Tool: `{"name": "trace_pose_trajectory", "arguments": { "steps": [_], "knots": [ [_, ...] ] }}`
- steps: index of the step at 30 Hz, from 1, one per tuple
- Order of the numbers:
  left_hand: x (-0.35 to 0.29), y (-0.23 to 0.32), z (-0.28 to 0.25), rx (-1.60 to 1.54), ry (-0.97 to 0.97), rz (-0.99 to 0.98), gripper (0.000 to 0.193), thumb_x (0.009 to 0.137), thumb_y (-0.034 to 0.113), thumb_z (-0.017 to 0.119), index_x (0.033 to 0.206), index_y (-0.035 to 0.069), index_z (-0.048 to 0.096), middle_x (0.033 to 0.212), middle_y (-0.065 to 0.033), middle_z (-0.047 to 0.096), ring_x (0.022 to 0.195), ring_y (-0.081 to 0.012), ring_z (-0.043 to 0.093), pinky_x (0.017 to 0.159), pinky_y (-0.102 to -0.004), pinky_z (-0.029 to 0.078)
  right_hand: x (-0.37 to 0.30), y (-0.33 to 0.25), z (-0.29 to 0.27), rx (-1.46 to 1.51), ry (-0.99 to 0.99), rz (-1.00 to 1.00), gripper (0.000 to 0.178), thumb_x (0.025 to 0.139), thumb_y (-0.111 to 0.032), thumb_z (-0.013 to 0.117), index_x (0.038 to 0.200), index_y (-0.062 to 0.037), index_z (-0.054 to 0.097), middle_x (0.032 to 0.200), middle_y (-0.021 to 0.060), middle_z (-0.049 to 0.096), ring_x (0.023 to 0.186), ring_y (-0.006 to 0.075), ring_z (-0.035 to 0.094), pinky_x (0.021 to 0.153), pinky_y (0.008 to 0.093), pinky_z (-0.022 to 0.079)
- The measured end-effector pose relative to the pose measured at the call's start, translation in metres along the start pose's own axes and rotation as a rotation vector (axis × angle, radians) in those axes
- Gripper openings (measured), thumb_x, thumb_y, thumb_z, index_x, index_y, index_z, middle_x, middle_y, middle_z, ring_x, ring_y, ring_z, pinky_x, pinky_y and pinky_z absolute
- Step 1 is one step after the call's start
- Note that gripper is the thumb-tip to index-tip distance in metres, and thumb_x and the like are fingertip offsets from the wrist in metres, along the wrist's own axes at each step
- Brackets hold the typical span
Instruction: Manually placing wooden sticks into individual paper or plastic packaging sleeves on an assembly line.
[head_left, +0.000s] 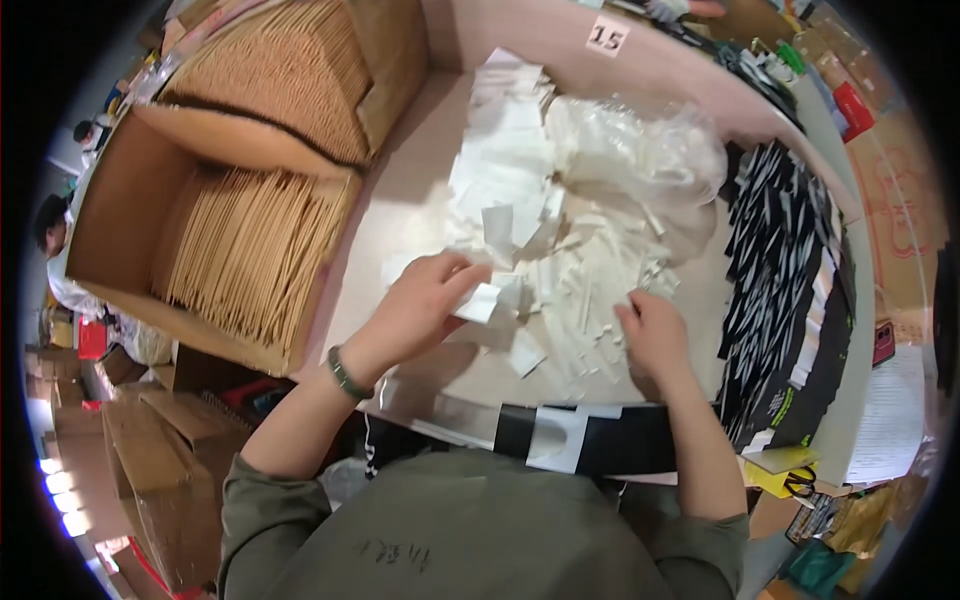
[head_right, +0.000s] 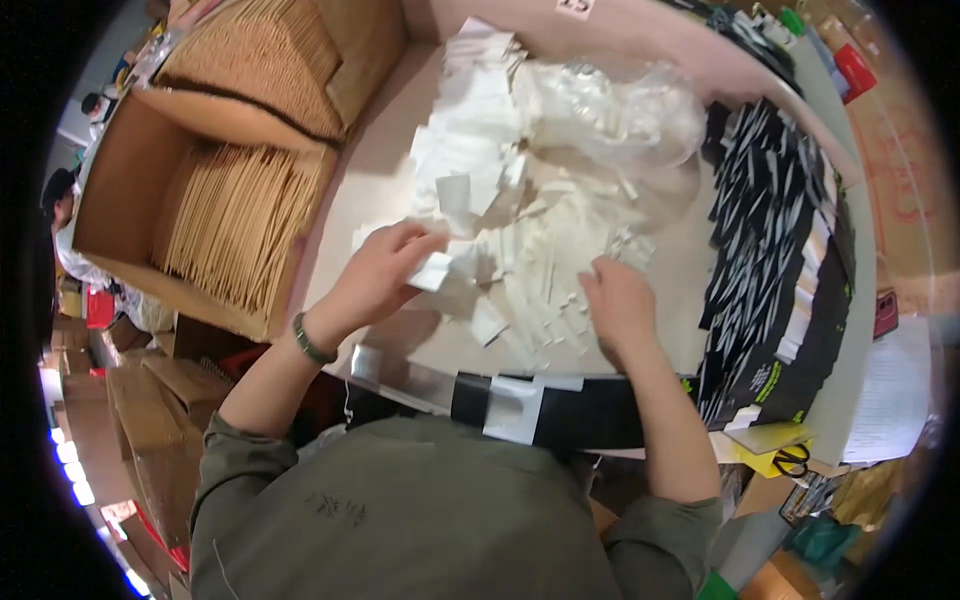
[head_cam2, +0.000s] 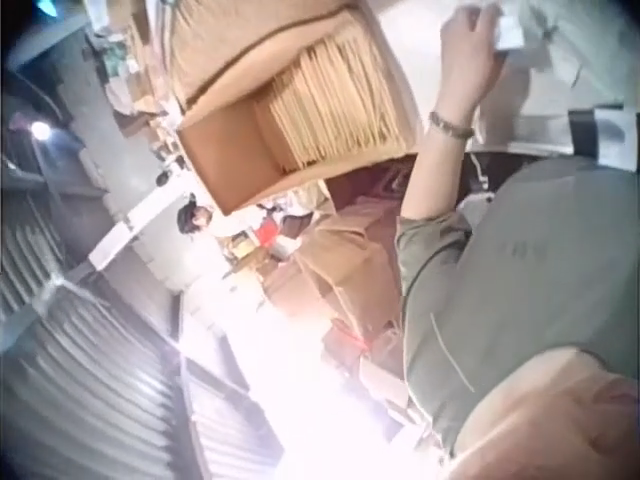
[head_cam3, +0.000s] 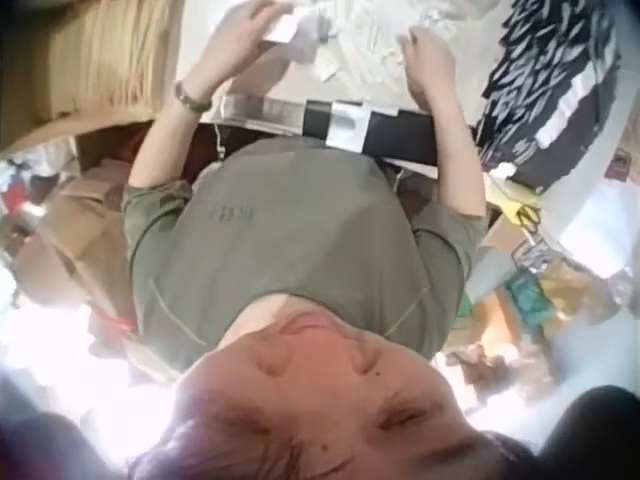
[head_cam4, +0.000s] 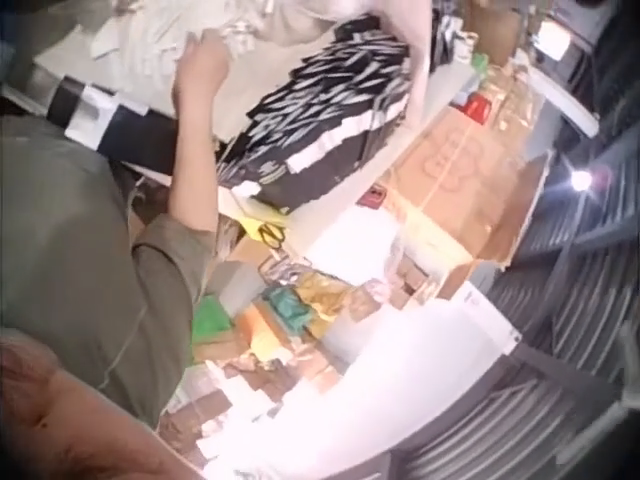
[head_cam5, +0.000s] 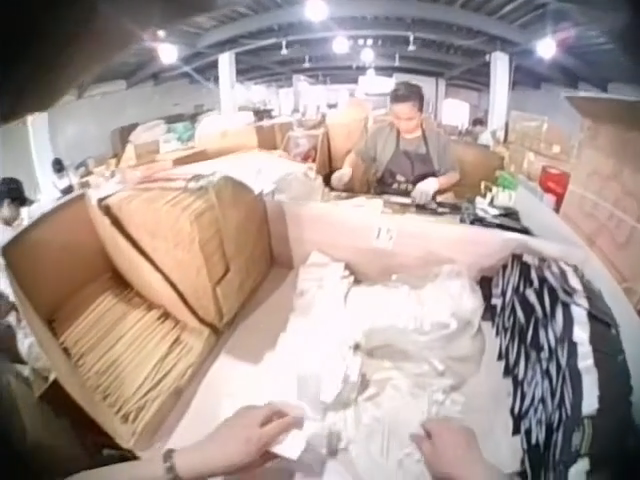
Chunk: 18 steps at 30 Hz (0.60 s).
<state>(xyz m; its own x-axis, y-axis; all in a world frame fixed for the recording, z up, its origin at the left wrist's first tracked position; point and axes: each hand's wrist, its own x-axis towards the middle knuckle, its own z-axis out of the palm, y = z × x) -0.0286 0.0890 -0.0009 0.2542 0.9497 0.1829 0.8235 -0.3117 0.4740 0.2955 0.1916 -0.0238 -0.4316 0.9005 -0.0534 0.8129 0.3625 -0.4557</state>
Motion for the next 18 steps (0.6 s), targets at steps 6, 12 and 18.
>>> {"name": "trace_pose_trajectory", "arguments": {
  "steps": [6,12,18],
  "knots": [
    [-0.03,0.024,0.009,0.248,0.056,-0.123,0.079,0.082,0.035,0.073,0.146,0.006,0.037,0.144,-0.0191,0.042,0.134,-0.0371,0.038,0.112,-0.0504,0.03,-0.009,-0.02,-0.013,-0.148,0.061,-0.074,0.022,0.093,-0.024,0.056,0.088,-0.0032,0.062,0.08,0.0231,0.061,0.077,0.0432,0.059,0.067,0.0485,0.047],
    [-0.114,-0.039,-0.054,0.382,0.405,-0.486,0.047,0.083,0.025,0.071,0.122,0.0,0.06,0.118,-0.0209,0.06,0.107,-0.04,0.059,0.09,-0.045,0.05,-0.027,-0.025,-0.014,-0.24,0.21,-0.353,0.013,0.088,-0.017,0.064,0.087,-0.004,0.064,0.084,0.0173,0.063,0.079,0.0391,0.06,0.069,0.0469,0.047],
    [-0.163,-0.11,-0.073,0.405,0.128,-0.841,0.015,0.089,0.014,0.061,0.097,0.001,0.061,0.099,-0.0203,0.061,0.091,-0.0419,0.059,0.074,-0.0477,0.049,-0.013,-0.089,0.009,-0.05,0.088,-0.248,0.013,0.083,-0.014,0.07,0.085,-0.0028,0.063,0.083,0.0152,0.063,0.077,0.036,0.061,0.07,0.0438,0.048]
  ]
}}
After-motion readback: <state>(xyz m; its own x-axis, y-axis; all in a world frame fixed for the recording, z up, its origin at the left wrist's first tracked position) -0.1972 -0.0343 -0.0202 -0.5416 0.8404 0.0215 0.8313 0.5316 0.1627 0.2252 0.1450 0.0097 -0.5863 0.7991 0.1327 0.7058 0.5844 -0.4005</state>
